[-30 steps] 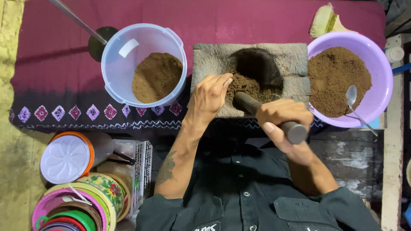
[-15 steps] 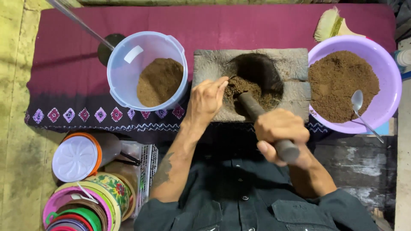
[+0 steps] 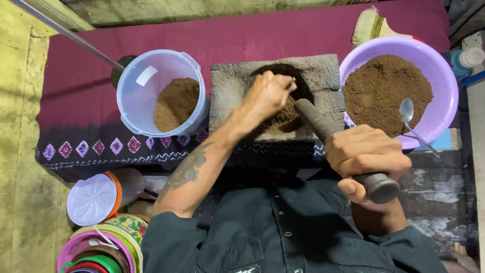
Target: Grinding and mixing brown material in a stone mortar using a wooden pestle and a spoon
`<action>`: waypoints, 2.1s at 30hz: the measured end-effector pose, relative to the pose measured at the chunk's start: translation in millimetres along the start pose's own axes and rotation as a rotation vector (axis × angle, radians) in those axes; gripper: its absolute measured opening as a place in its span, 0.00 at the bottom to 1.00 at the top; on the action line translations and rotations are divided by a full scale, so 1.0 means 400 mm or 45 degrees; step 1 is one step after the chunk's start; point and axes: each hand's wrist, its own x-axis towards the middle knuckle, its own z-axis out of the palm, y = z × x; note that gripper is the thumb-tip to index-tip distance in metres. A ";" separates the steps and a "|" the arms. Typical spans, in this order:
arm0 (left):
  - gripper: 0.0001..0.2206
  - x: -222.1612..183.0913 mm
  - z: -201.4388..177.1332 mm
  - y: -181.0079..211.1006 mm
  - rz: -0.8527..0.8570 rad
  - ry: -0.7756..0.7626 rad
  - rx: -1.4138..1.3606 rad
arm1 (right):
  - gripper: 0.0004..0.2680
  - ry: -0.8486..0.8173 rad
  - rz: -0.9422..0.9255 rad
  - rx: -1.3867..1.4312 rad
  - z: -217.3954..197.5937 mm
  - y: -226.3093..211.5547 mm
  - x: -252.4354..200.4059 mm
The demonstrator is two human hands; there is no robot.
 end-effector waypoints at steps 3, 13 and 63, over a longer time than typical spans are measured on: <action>0.14 -0.038 0.016 -0.016 0.258 0.157 0.112 | 0.17 0.023 0.039 -0.033 0.002 -0.004 0.015; 0.09 -0.277 -0.057 -0.045 0.253 0.733 -0.006 | 0.16 -0.024 0.279 0.055 0.044 0.058 0.039; 0.09 -0.285 -0.044 -0.038 0.032 0.806 0.110 | 0.12 0.023 0.441 0.038 0.109 0.045 0.078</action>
